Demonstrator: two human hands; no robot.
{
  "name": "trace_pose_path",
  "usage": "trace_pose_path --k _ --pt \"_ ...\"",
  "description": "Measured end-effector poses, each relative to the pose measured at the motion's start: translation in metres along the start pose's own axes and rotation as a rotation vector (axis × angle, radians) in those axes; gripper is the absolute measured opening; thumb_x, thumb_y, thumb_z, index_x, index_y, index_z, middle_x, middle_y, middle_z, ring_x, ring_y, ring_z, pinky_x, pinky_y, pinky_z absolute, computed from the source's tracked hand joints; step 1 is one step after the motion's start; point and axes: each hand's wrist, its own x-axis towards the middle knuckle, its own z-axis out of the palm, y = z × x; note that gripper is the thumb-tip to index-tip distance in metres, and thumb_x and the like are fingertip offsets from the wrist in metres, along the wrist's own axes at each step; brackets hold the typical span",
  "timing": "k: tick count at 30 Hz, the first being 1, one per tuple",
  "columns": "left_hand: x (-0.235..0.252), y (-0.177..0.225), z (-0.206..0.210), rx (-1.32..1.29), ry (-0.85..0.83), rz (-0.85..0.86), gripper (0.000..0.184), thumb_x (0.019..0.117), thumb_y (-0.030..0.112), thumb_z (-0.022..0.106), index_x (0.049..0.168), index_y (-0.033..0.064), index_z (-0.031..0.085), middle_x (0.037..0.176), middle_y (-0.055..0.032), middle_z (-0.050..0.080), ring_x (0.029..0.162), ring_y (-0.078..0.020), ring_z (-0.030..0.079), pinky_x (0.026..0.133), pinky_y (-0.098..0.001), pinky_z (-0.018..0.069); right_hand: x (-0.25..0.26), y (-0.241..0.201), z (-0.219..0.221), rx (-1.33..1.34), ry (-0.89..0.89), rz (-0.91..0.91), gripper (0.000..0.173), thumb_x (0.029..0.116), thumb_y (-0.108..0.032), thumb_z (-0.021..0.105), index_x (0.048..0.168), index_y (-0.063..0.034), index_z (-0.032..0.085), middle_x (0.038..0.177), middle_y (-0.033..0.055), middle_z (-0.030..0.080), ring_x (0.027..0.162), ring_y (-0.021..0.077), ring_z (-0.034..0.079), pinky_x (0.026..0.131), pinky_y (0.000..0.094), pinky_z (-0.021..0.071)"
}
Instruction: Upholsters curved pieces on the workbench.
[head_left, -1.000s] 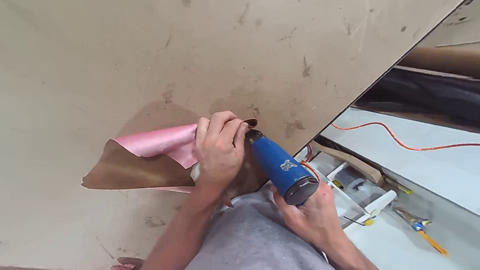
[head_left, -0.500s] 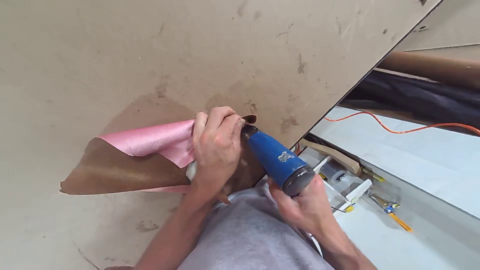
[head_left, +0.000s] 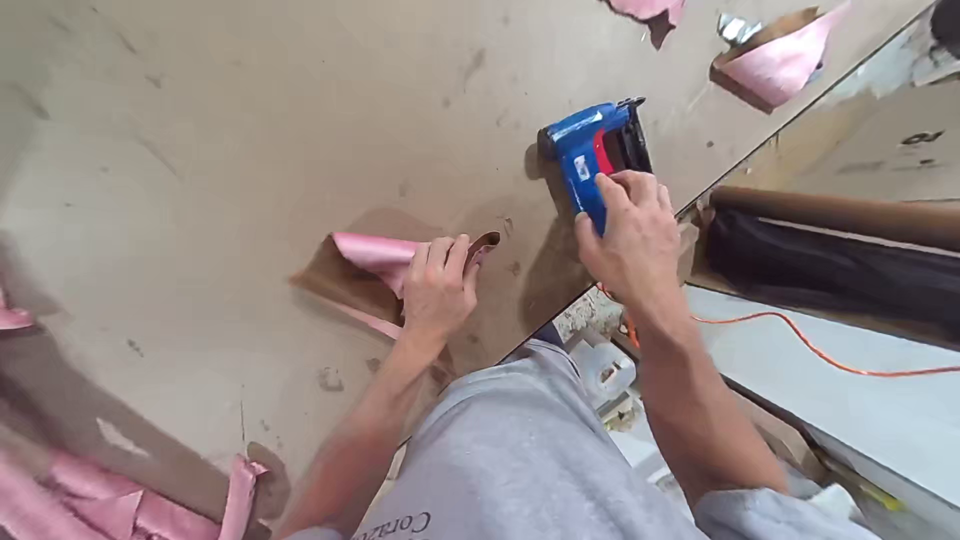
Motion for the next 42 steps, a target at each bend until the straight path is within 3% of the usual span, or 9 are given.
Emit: trace_pose_path --k 4,7,11,14,18,26,32,37,42 --pt "-0.013 0.022 -0.082 -0.864 0.081 0.109 0.035 0.0975 0.020 0.070 0.125 -0.0008 0.065 0.119 -0.0107 0.072 0.108 -0.0169 0.070 0.095 -0.0369 0.0606 -0.056 -0.050 -0.015 0.530 -0.112 -0.392 0.080 0.0899 -0.054 0.067 0.154 -0.0119 0.046 0.153 0.0136 0.049 0.139 0.0281 0.048 0.107 0.0529 0.0492" --pt "-0.024 0.045 -0.122 -1.424 0.047 0.270 0.037 0.0939 0.018 0.076 0.129 0.0097 0.067 0.131 -0.0014 0.065 0.115 -0.0129 0.065 0.099 -0.0335 0.0570 -0.089 -0.087 -0.033 0.730 -0.054 -0.679 0.080 0.0898 -0.050 0.071 0.149 -0.0022 0.046 0.145 0.0180 0.056 0.137 0.0257 0.052 0.113 0.0469 0.0458" --pt "-0.047 0.060 -0.149 -1.116 0.262 0.278 0.052 0.0903 0.027 0.080 0.137 0.0201 0.059 0.127 -0.0007 0.066 0.113 -0.0160 0.065 0.099 -0.0376 0.0563 -0.104 -0.082 -0.059 0.592 0.119 -0.824 0.047 0.0951 -0.039 0.070 0.123 -0.0021 0.062 0.109 0.0123 0.070 0.104 0.0180 0.067 0.093 0.0360 0.0557" --pt "-0.063 0.067 -0.176 -0.727 0.374 0.322 0.071 0.0892 0.031 0.080 0.149 0.0367 0.042 0.149 0.0066 0.052 0.127 -0.0163 0.059 0.105 -0.0386 0.0537 -0.111 -0.069 -0.065 0.636 0.000 -0.836 0.045 0.0916 -0.037 0.073 0.119 -0.0030 0.064 0.104 0.0093 0.072 0.097 0.0135 0.068 0.087 0.0331 0.0562" --pt "-0.069 0.073 -0.195 -0.584 0.156 0.570 0.020 0.1004 0.013 0.066 0.118 0.0123 0.074 0.125 -0.0075 0.072 0.125 -0.0220 0.063 0.108 -0.0410 0.0521 -0.126 -0.064 -0.052 0.849 -0.227 -0.834 0.052 0.0940 -0.035 0.072 0.127 0.0028 0.058 0.109 0.0085 0.071 0.101 0.0055 0.067 0.091 0.0261 0.0571" --pt "-0.059 0.049 -0.133 -1.205 -0.155 0.507 0.014 0.0932 0.012 0.076 0.105 0.0044 0.077 0.104 -0.0056 0.075 0.101 -0.0102 0.070 0.088 -0.0261 0.0603 -0.140 -0.041 0.000 1.337 -0.535 -0.793 0.025 0.1036 -0.019 0.057 0.121 -0.0022 0.055 0.114 0.0017 0.061 0.108 0.0041 0.059 0.095 0.0253 0.0524" --pt "-0.113 0.065 -0.042 -1.323 -0.189 0.221 0.013 0.0975 0.013 0.071 0.102 0.0029 0.078 0.102 -0.0062 0.074 0.100 -0.0093 0.069 0.090 -0.0262 0.0582 -0.155 0.014 0.042 0.769 -0.399 -0.739 0.017 0.0981 -0.026 0.067 0.101 -0.0090 0.064 0.104 0.0068 0.071 0.108 0.0180 0.065 0.107 0.0481 0.0434" --pt "-0.146 0.075 -0.021 -1.229 -0.218 0.035 0.015 0.0938 0.022 0.076 0.092 0.0078 0.080 0.088 -0.0028 0.074 0.092 -0.0096 0.067 0.088 -0.0299 0.0551 -0.115 0.041 0.001 0.486 -0.568 -0.656 0.024 0.0920 -0.031 0.073 0.103 -0.0099 0.075 0.123 0.0068 0.071 0.120 0.0198 0.065 0.104 0.0476 0.0524" --pt "-0.132 0.070 -0.011 -1.328 -0.219 -0.106 0.019 0.0991 0.017 0.068 0.096 0.0016 0.078 0.105 -0.0079 0.074 0.103 -0.0119 0.070 0.091 -0.0298 0.0594 0.011 0.032 -0.021 -0.075 -0.098 -0.204 0.089 0.0907 -0.060 0.063 0.158 -0.0064 0.038 0.140 0.0283 0.053 0.125 0.0444 0.054 0.099 0.0611 0.0468"
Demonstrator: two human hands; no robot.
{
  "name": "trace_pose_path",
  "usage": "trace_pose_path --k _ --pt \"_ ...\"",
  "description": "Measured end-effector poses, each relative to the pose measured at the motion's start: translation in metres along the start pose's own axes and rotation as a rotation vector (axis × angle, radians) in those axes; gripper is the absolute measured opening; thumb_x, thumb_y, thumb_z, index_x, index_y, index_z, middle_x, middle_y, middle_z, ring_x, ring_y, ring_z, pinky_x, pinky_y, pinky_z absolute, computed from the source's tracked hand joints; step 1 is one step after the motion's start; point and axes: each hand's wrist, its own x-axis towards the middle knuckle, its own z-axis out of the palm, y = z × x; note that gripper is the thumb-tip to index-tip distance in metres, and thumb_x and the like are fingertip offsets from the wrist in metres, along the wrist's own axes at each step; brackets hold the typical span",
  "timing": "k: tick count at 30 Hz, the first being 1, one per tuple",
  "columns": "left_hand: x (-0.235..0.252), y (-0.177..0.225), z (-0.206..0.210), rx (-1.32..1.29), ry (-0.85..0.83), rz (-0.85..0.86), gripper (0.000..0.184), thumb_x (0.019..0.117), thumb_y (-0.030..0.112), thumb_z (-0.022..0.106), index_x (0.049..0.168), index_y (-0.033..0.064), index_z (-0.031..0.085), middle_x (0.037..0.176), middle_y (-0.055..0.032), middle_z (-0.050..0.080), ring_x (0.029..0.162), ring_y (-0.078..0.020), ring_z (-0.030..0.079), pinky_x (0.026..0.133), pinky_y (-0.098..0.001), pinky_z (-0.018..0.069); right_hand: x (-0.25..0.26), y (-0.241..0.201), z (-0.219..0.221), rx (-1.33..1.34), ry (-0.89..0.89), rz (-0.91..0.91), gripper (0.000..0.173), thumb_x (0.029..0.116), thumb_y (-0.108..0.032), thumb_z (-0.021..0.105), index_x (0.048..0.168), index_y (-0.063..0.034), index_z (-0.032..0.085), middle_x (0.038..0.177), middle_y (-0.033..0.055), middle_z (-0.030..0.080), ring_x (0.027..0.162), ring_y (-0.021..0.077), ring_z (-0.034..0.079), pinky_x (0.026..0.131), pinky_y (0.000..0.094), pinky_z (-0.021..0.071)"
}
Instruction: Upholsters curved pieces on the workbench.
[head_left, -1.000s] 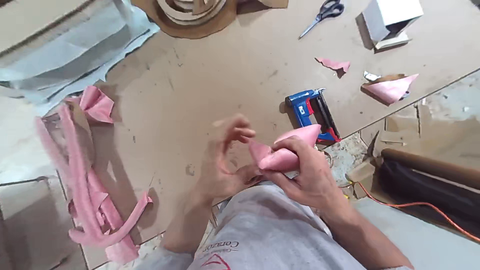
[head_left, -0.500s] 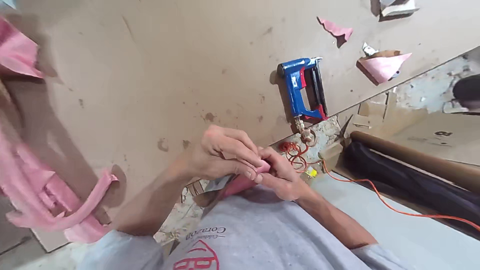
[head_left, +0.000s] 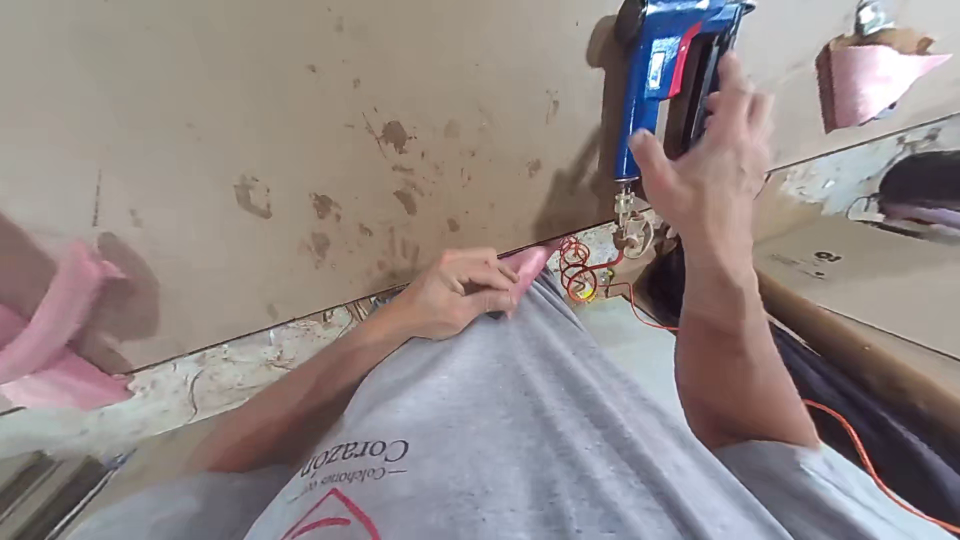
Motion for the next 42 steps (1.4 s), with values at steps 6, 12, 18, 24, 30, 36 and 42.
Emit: trace_pose_path --k 6,12,18,24,30,36,42 --pt "0.015 0.000 -0.012 -0.128 0.091 -0.141 0.018 0.0948 0.021 0.073 0.092 0.0042 0.077 0.088 -0.0004 0.071 0.083 -0.0062 0.069 0.074 -0.0233 0.0604 0.059 -0.007 0.048 -0.059 -0.021 0.201 0.101 0.0830 -0.049 0.073 0.161 -0.0049 0.027 0.139 0.0244 0.058 0.123 0.0395 0.061 0.100 0.0587 0.0488" --pt "0.020 0.001 -0.014 -0.132 0.004 -0.303 0.020 0.0963 0.026 0.068 0.088 0.0090 0.072 0.108 -0.0009 0.065 0.091 -0.0023 0.065 0.078 -0.0194 0.0580 0.054 -0.002 -0.020 -0.031 -0.225 0.201 0.049 0.0860 -0.039 0.065 0.124 -0.0080 0.066 0.099 0.0163 0.071 0.089 0.0332 0.070 0.074 0.0632 0.0523" --pt "0.027 -0.001 -0.012 -0.059 -0.138 -0.458 0.021 0.0994 0.033 0.056 0.092 0.0164 0.066 0.114 0.0031 0.064 0.107 -0.0057 0.059 0.091 -0.0343 0.0490 0.018 -0.009 -0.112 0.556 -0.917 -0.020 0.015 0.0967 -0.034 0.064 0.103 -0.0206 0.069 0.069 -0.0031 0.067 0.051 0.0095 0.064 0.046 0.0295 0.0578" --pt "0.034 -0.011 -0.011 -0.007 -0.265 -0.465 0.026 0.1027 0.042 0.052 0.098 0.0208 0.067 0.110 0.0042 0.060 0.113 -0.0111 0.054 0.098 -0.0502 0.0369 0.028 -0.080 -0.109 0.167 -1.324 0.083 0.020 0.0871 -0.038 0.067 0.077 -0.0217 0.070 0.058 -0.0018 0.065 0.046 0.0082 0.061 0.040 0.0242 0.0512" --pt "0.045 -0.013 -0.012 0.009 -0.327 -0.432 0.022 0.1032 0.036 0.051 0.097 0.0228 0.068 0.103 0.0044 0.060 0.110 -0.0129 0.055 0.092 -0.0492 0.0383 0.052 -0.108 -0.076 0.081 -1.515 0.227 0.027 0.0890 -0.035 0.065 0.073 -0.0127 0.066 0.056 0.0063 0.063 0.042 0.0154 0.061 0.037 0.0285 0.0515" --pt "0.052 -0.018 -0.014 0.020 -0.352 -0.442 0.023 0.1042 0.034 0.051 0.099 0.0206 0.069 0.106 0.0028 0.062 0.111 -0.0149 0.057 0.094 -0.0452 0.0441 0.073 -0.121 -0.060 -0.032 -1.623 0.280 0.026 0.0910 -0.030 0.063 0.073 -0.0126 0.067 0.055 0.0068 0.063 0.042 0.0165 0.060 0.037 0.0282 0.0498" --pt "0.055 -0.019 -0.017 0.012 -0.375 -0.458 0.020 0.1026 0.030 0.054 0.104 0.0186 0.071 0.106 0.0012 0.062 0.111 -0.0167 0.056 0.093 -0.0438 0.0442 0.080 -0.123 -0.047 0.016 -1.700 0.362 0.027 0.0941 -0.029 0.062 0.074 -0.0102 0.065 0.055 0.0074 0.062 0.042 0.0157 0.060 0.039 0.0265 0.0506"
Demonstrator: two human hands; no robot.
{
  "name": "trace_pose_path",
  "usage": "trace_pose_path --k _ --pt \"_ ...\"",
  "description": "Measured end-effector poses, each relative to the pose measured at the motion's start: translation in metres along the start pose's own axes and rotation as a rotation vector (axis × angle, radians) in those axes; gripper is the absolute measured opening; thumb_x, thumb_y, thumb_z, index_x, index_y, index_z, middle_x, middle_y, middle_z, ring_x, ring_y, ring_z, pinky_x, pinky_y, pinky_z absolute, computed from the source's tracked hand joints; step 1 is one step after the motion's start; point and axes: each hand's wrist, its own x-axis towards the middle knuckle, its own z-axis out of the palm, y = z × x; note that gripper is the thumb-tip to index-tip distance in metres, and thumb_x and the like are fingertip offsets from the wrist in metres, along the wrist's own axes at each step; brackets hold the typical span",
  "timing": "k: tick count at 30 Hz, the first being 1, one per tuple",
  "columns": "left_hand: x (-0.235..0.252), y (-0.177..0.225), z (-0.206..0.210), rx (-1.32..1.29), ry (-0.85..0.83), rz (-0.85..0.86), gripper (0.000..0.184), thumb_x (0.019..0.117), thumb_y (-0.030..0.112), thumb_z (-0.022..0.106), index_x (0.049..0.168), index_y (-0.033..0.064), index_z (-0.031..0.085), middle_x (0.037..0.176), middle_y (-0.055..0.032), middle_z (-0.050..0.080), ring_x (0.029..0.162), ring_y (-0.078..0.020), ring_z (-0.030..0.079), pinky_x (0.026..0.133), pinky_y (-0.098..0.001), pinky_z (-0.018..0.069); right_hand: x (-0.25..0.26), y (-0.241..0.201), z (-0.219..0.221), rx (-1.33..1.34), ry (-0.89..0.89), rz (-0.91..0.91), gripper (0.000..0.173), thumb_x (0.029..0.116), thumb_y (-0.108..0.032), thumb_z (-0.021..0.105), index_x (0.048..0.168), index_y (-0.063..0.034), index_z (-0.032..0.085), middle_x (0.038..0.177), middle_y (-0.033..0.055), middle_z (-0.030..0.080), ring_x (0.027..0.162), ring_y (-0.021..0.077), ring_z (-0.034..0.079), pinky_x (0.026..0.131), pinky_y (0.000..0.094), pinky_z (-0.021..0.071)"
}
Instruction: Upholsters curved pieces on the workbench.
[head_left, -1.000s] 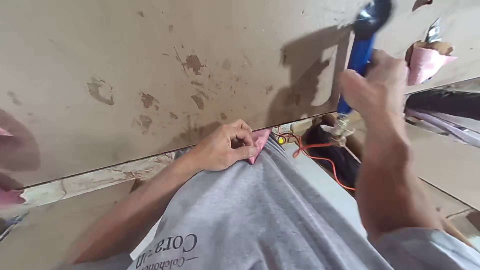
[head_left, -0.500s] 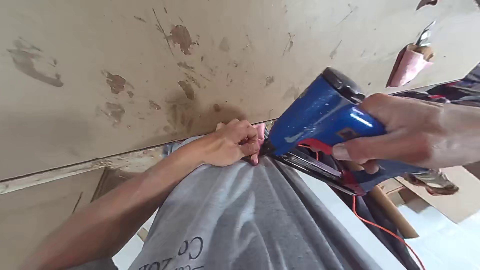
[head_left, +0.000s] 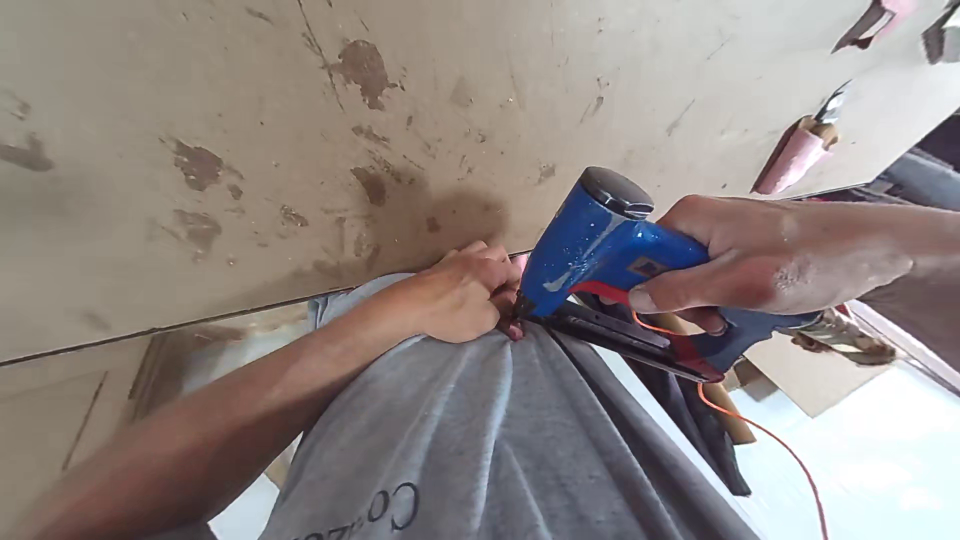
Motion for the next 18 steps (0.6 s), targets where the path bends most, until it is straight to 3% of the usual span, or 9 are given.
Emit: trace_pose_path --k 5,8,10,13,14,15,16,18 --pt "0.002 0.002 0.000 0.008 -0.028 -0.025 0.020 0.1023 0.022 0.054 0.108 0.0147 0.071 0.110 -0.0017 0.063 0.114 -0.0189 0.056 0.097 -0.0432 0.0456 0.010 0.005 0.002 0.023 -0.034 0.060 0.028 0.0955 -0.027 0.064 0.075 -0.0079 0.065 0.053 0.0081 0.059 0.041 0.0155 0.058 0.039 0.0266 0.0500" --pt "-0.002 -0.006 0.000 -0.099 0.100 -0.017 0.027 0.1079 0.027 0.046 0.104 0.0155 0.071 0.100 0.0017 0.065 0.102 -0.0106 0.061 0.091 -0.0363 0.0497 -0.001 0.008 -0.010 -0.097 0.074 -0.027 0.030 0.0940 -0.034 0.063 0.072 -0.0136 0.067 0.057 0.0050 0.064 0.043 0.0149 0.059 0.038 0.0289 0.0495" --pt "-0.012 -0.014 -0.001 -0.219 0.269 0.020 0.027 0.1097 0.026 0.042 0.109 0.0128 0.066 0.098 0.0017 0.069 0.091 -0.0073 0.067 0.083 -0.0344 0.0575 -0.020 0.021 -0.019 -0.152 0.315 -0.165 0.030 0.0942 -0.042 0.061 0.077 -0.0183 0.067 0.058 0.0003 0.065 0.044 0.0121 0.060 0.038 0.0303 0.0522" --pt "-0.037 -0.024 -0.006 -0.264 0.395 0.125 0.028 0.0998 0.015 0.048 0.125 0.0147 0.061 0.119 0.0009 0.069 0.103 -0.0094 0.068 0.087 -0.0339 0.0604 -0.030 0.043 -0.016 -0.334 0.894 -0.268 0.026 0.0936 -0.047 0.059 0.093 -0.0222 0.065 0.063 -0.0056 0.061 0.049 0.0099 0.061 0.041 0.0352 0.0532" --pt "-0.043 -0.024 -0.007 -0.189 0.394 0.098 0.036 0.0946 0.014 0.051 0.129 0.0171 0.059 0.125 0.0019 0.067 0.107 -0.0095 0.067 0.089 -0.0347 0.0591 -0.026 0.043 -0.011 -0.432 1.062 -0.193 0.030 0.0921 -0.045 0.058 0.105 -0.0175 0.063 0.070 0.0033 0.061 0.056 0.0211 0.062 0.046 0.0466 0.0498" --pt "-0.047 -0.022 -0.007 -0.086 0.376 0.050 0.043 0.0910 0.014 0.055 0.133 0.0187 0.058 0.127 0.0019 0.067 0.111 -0.0102 0.066 0.091 -0.0374 0.0582 -0.016 0.042 -0.006 -0.473 1.174 -0.118 0.040 0.0911 -0.036 0.060 0.121 -0.0094 0.060 0.083 0.0204 0.064 0.070 0.0415 0.064 0.055 0.0640 0.0454" --pt "-0.049 -0.019 -0.004 0.029 0.350 0.006 0.048 0.0894 0.015 0.057 0.138 0.0187 0.057 0.129 0.0003 0.066 0.114 -0.0120 0.065 0.095 -0.0412 0.0568 -0.002 0.044 -0.004 -0.508 1.252 -0.080 0.053 0.0913 -0.029 0.061 0.138 -0.0062 0.052 0.098 0.0320 0.064 0.085 0.0552 0.064 0.064 0.0746 0.0435" --pt "-0.051 -0.014 0.005 0.181 0.298 -0.059 0.051 0.0929 0.016 0.052 0.143 0.0166 0.053 0.132 -0.0032 0.066 0.121 -0.0149 0.064 0.104 -0.0453 0.0527 0.034 0.059 -0.002 -0.601 1.336 -0.094 0.072 0.0928 -0.021 0.060 0.157 -0.0029 0.033 0.127 0.0378 0.057 0.111 0.0607 0.059 0.082 0.0779 0.0454"
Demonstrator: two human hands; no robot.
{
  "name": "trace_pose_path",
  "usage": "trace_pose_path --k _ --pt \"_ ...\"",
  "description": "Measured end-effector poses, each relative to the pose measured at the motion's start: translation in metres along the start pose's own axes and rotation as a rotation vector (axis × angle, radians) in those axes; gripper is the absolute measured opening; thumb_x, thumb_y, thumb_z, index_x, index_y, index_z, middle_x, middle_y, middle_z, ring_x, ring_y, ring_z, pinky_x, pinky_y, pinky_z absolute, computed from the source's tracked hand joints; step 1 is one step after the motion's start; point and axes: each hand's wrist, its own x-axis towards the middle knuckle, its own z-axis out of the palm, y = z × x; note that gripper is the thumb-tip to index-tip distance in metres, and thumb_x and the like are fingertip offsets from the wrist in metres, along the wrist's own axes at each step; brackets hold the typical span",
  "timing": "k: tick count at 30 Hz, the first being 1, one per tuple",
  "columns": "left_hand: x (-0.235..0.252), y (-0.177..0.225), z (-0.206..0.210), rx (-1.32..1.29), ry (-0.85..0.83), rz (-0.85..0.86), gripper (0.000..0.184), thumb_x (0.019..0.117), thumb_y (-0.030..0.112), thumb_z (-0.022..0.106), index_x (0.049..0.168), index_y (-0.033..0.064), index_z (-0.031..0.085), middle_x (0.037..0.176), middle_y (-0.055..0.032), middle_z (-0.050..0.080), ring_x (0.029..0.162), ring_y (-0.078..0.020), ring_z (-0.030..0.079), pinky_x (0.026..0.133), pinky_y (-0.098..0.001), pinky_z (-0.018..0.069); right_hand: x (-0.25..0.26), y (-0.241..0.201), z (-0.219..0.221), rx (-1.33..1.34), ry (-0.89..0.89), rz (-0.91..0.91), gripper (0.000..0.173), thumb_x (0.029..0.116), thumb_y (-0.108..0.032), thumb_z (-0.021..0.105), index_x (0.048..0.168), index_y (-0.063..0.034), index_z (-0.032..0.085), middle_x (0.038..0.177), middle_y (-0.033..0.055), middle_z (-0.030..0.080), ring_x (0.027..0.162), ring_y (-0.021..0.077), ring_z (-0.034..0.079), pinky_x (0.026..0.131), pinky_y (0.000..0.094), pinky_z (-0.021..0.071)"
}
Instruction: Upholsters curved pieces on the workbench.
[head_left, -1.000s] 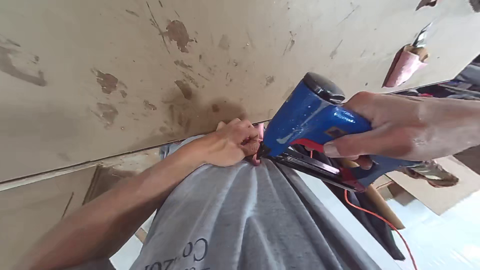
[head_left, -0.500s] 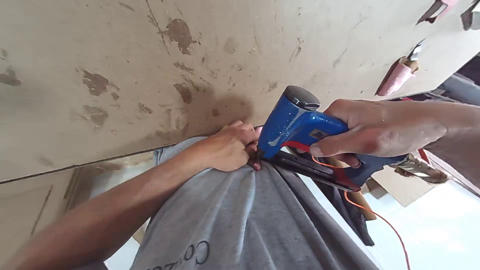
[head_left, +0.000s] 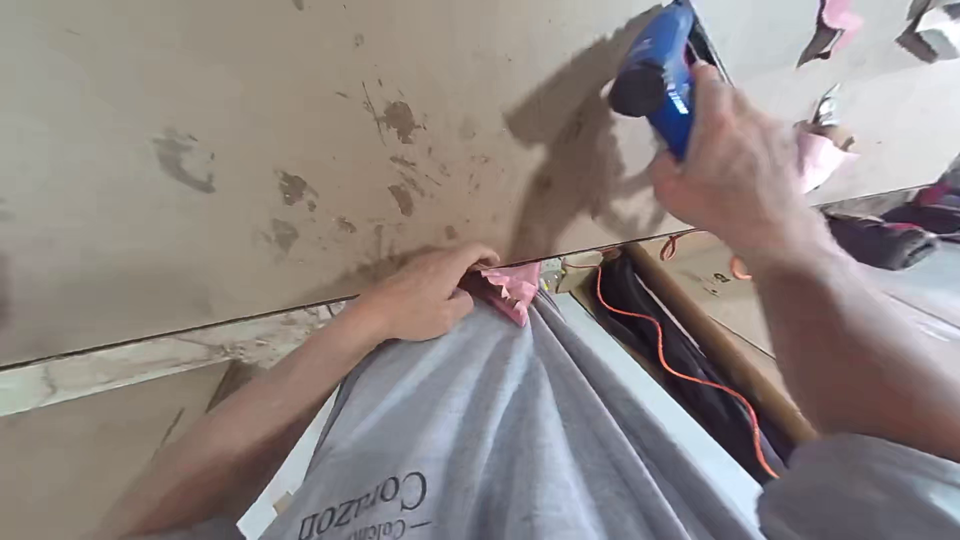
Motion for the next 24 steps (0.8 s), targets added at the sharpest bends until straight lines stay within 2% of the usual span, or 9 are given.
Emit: trace_pose_path --k 4,6,7,10,15,19,20,22,24 --pt "-0.027 -0.018 0.011 -0.006 0.079 -0.044 0.045 0.0982 0.016 0.044 0.142 0.0128 0.055 0.136 -0.0044 0.065 0.127 -0.0127 0.062 0.110 -0.0402 0.0502 -0.079 -0.034 0.074 0.281 0.001 -0.502 0.064 0.0864 -0.011 0.072 0.148 -0.0118 0.053 0.149 0.0218 0.051 0.137 0.0437 0.048 0.106 0.0668 0.0428" --pt "-0.031 -0.028 0.016 -0.026 0.090 0.038 0.045 0.0946 0.012 0.044 0.137 0.0119 0.059 0.132 -0.0027 0.067 0.123 -0.0103 0.062 0.108 -0.0384 0.0505 -0.115 -0.063 0.118 0.544 0.015 -0.750 0.040 0.1027 -0.012 0.055 0.142 -0.0172 0.060 0.142 0.0115 0.061 0.134 0.0294 0.057 0.107 0.0516 0.0514" --pt "-0.030 -0.030 0.018 -0.045 0.084 0.070 0.043 0.0940 0.010 0.045 0.134 0.0118 0.060 0.129 -0.0011 0.068 0.120 -0.0089 0.063 0.106 -0.0366 0.0519 -0.120 -0.072 0.136 0.662 0.083 -0.803 0.034 0.1032 -0.010 0.050 0.133 -0.0140 0.066 0.134 0.0114 0.067 0.127 0.0277 0.063 0.103 0.0483 0.0547" --pt "-0.028 -0.029 0.016 -0.190 0.112 0.099 0.033 0.1015 0.009 0.043 0.128 0.0053 0.062 0.123 -0.0047 0.071 0.113 -0.0124 0.068 0.101 -0.0357 0.0566 -0.126 -0.075 0.154 0.864 0.230 -0.751 0.027 0.0948 -0.006 0.057 0.117 -0.0040 0.072 0.117 0.0125 0.074 0.111 0.0226 0.070 0.096 0.0418 0.0590" --pt "-0.027 -0.014 -0.018 -0.158 0.080 0.221 0.042 0.1088 0.027 0.031 0.125 0.0066 0.064 0.120 -0.0055 0.070 0.109 -0.0158 0.068 0.097 -0.0388 0.0568 -0.146 -0.042 0.115 1.038 0.150 -0.504 0.034 0.0918 -0.012 0.068 0.124 -0.0018 0.068 0.110 0.0036 0.074 0.099 0.0073 0.071 0.089 0.0318 0.0620" --pt "-0.027 -0.001 0.001 0.026 -0.096 0.170 0.053 0.0987 0.046 0.058 0.136 0.0092 0.061 0.131 -0.0089 0.067 0.121 -0.0176 0.064 0.105 -0.0435 0.0522 -0.142 -0.029 0.081 1.162 0.220 -0.486 0.029 0.0888 -0.013 0.073 0.115 -0.0003 0.070 0.100 0.0023 0.075 0.085 0.0076 0.071 0.077 0.0298 0.0634" --pt "-0.027 0.001 0.007 0.033 -0.081 0.149 0.055 0.0958 0.046 0.065 0.135 0.0084 0.061 0.128 -0.0096 0.068 0.116 -0.0183 0.066 0.102 -0.0444 0.0541 -0.139 -0.030 0.067 1.171 0.260 -0.492 0.029 0.0907 -0.013 0.071 0.117 -0.0002 0.068 0.101 0.0022 0.074 0.085 0.0077 0.071 0.076 0.0290 0.0630" --pt "-0.033 0.007 0.010 -0.101 -0.007 0.166 0.041 0.0980 0.034 0.067 0.127 0.0062 0.061 0.109 -0.0054 0.071 0.088 -0.0113 0.071 0.079 -0.0335 0.0622 -0.133 -0.040 0.038 1.143 0.336 -0.514 0.032 0.0936 -0.013 0.068 0.122 0.0008 0.066 0.102 0.0013 0.074 0.086 0.0064 0.071 0.077 0.0266 0.0627" --pt "-0.045 0.018 -0.002 -0.307 0.044 0.215 0.031 0.1007 0.023 0.064 0.125 0.0055 0.056 0.099 -0.0017 0.069 0.068 -0.0072 0.067 0.058 -0.0241 0.0600 -0.122 -0.054 0.011 1.061 0.398 -0.579 0.033 0.0963 -0.014 0.065 0.125 0.0013 0.063 0.104 0.0004 0.073 0.088 0.0047 0.070 0.079 0.0245 0.0615"
